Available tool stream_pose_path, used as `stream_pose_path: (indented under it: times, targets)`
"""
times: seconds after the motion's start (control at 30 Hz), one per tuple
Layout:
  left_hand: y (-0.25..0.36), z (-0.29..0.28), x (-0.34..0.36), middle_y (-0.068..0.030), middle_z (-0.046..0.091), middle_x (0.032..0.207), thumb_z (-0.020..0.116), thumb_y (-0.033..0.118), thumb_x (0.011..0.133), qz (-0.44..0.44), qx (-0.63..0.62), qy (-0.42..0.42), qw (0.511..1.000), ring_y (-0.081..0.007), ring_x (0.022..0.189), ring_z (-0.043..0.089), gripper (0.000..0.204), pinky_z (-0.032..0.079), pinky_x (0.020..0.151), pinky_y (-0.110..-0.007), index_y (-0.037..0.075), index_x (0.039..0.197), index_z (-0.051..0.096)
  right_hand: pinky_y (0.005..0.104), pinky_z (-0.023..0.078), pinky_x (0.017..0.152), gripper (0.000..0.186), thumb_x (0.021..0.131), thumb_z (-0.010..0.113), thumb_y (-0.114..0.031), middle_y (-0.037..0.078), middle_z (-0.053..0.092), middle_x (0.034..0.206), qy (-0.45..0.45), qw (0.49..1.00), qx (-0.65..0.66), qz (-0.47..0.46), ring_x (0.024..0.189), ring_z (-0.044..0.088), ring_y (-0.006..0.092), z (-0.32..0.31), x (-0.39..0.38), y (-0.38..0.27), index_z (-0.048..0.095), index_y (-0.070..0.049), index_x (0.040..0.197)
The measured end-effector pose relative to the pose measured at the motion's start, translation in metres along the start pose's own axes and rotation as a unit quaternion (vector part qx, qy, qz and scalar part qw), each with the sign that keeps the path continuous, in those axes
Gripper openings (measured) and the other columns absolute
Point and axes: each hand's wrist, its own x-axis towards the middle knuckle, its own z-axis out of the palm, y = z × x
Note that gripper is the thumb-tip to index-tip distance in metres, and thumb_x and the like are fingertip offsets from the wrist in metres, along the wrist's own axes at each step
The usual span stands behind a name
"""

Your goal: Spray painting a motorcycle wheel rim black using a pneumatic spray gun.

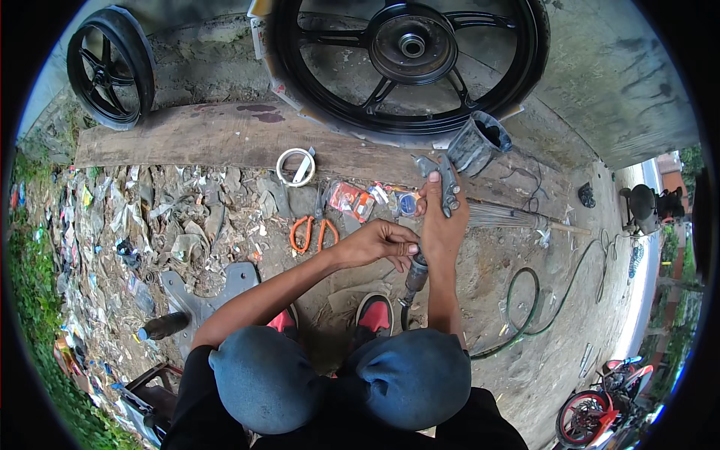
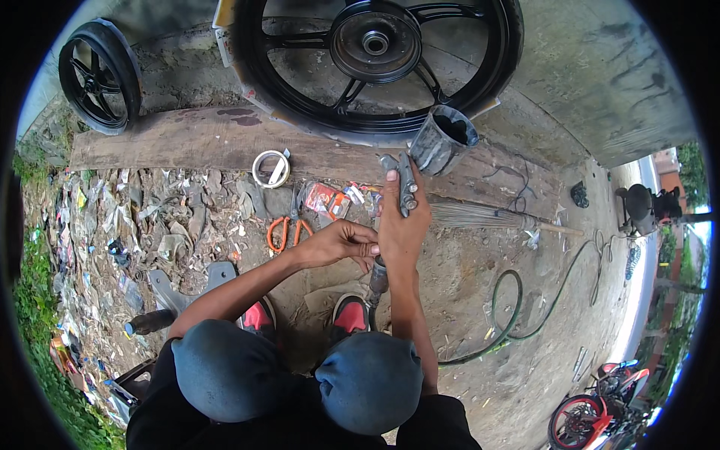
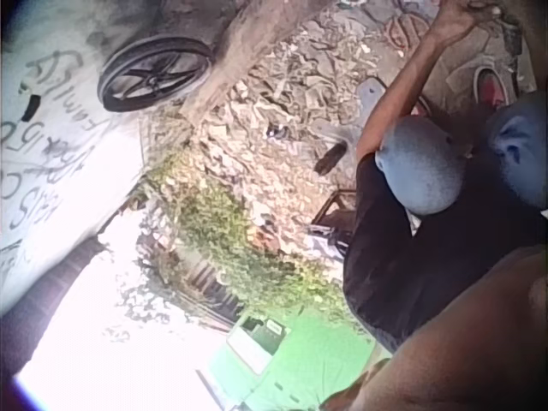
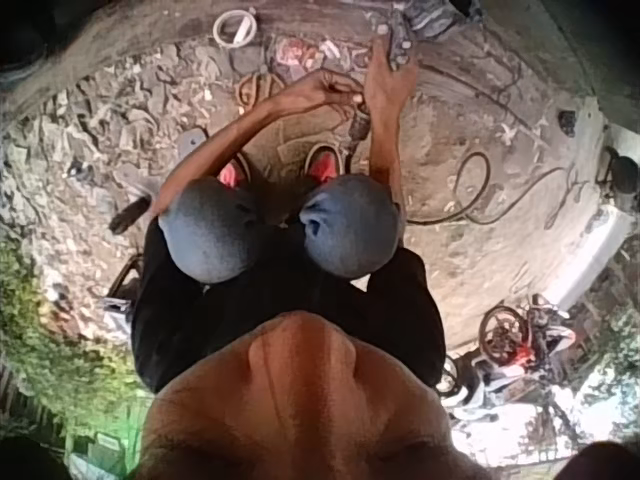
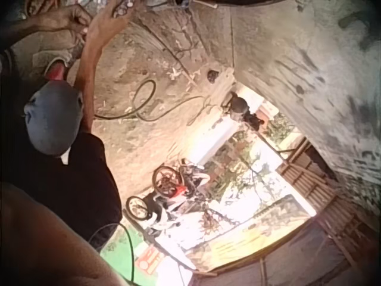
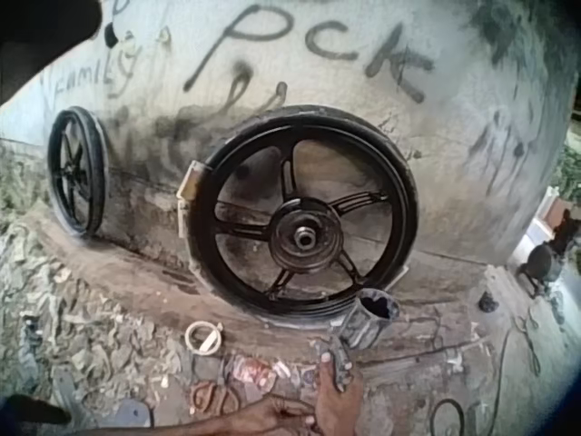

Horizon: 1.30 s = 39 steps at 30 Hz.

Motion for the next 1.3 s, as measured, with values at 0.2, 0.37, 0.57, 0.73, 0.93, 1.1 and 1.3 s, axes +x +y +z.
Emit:
stream_pose_path:
  times: [0.2, 0.37, 0.57, 0.73, 0.93, 1.1, 1.3]
  targets:
    - [0.004, 0.019, 0.007, -0.0101, 0.076, 0.111, 0.067, 0.023, 0.106, 0.013, 0.018, 0.022, 1.0, -0.0174, 0.09, 0.075, 0.038, 0.062, 0.084, -0.033, -0.001, 0.136, 0.066, 0.0239, 0.045, 0.057, 0.05, 0.107, 0.068, -0.029, 0.001, 0.064, 0.08, 0.059, 0.998, -0.026, -0.008, 0.066, 0.055, 0.0052, -0.023, 0.01, 0.003, 0.06, 0.001, 0.146]
    - [-0.009, 0.003, -0.032, -0.0128, 0.076, 0.121, 0.058, 0.036, 0.111, -0.028, 0.068, 0.106, 0.992, -0.0188, 0.09, 0.077, 0.047, 0.062, 0.081, -0.032, 0.001, 0.143, 0.062, 0.0234, 0.046, 0.057, 0.045, 0.108, 0.066, -0.027, 0.001, 0.062, 0.078, 0.086, 0.996, -0.001, -0.02, 0.065, 0.054, 0.005, -0.037, 0.023, -0.017, 0.061, 0.0, 0.144]
    - [-0.057, -0.024, -0.101, -0.0106, 0.074, 0.118, 0.052, 0.035, 0.114, -0.045, 0.091, 0.196, 0.975, -0.0184, 0.083, 0.076, 0.043, 0.061, 0.073, -0.029, 0.003, 0.142, 0.063, 0.0232, 0.044, 0.056, 0.038, 0.109, 0.064, -0.026, 0.0, 0.06, 0.08, 0.132, 0.988, -0.012, -0.08, 0.064, 0.053, 0.0048, -0.06, 0.042, -0.054, 0.064, 0.0, 0.137]
    - [-0.089, -0.02, -0.16, -0.0063, 0.076, 0.106, 0.053, 0.033, 0.113, -0.086, 0.102, 0.297, 0.945, -0.0139, 0.078, 0.074, 0.04, 0.054, 0.064, -0.027, 0.003, 0.136, 0.067, 0.023, 0.043, 0.057, 0.034, 0.11, 0.062, -0.024, -0.001, 0.059, 0.08, 0.159, 0.98, -0.026, -0.116, 0.067, 0.052, 0.0044, -0.071, 0.041, -0.091, 0.064, 0.0, 0.135]
    - [-0.166, -0.004, -0.219, -0.0112, 0.076, 0.088, 0.057, 0.028, 0.11, -0.069, 0.277, 0.404, 0.869, -0.0202, 0.073, 0.073, 0.029, 0.054, 0.065, -0.033, 0.007, 0.12, 0.075, 0.0224, 0.043, 0.058, 0.037, 0.11, 0.063, -0.024, -0.002, 0.059, 0.081, 0.15, 0.98, -0.007, -0.131, 0.068, 0.052, 0.0041, -0.052, 0.027, -0.089, 0.062, -0.002, 0.14]
    - [-0.146, 0.011, -0.198, -0.0171, 0.076, 0.091, 0.061, 0.027, 0.105, -0.091, 0.43, 0.395, 0.807, -0.0351, 0.08, 0.075, 0.022, 0.057, 0.072, -0.042, 0.012, 0.112, 0.077, 0.0221, 0.043, 0.058, 0.04, 0.109, 0.064, -0.024, -0.003, 0.059, 0.08, 0.091, 0.995, 0.02, -0.038, 0.068, 0.053, 0.004, -0.058, 0.013, -0.052, 0.062, -0.003, 0.143]
    - [-0.158, 0.004, -0.201, -0.0155, 0.073, 0.081, 0.064, 0.025, 0.103, -0.053, 0.463, 0.403, 0.787, -0.0317, 0.067, 0.071, 0.019, 0.054, 0.063, -0.04, 0.012, 0.108, 0.077, 0.0226, 0.043, 0.059, 0.04, 0.109, 0.064, -0.024, -0.002, 0.06, 0.08, 0.134, 0.988, -0.046, -0.058, 0.068, 0.051, 0.0044, -0.058, 0.028, -0.053, 0.063, -0.002, 0.142]
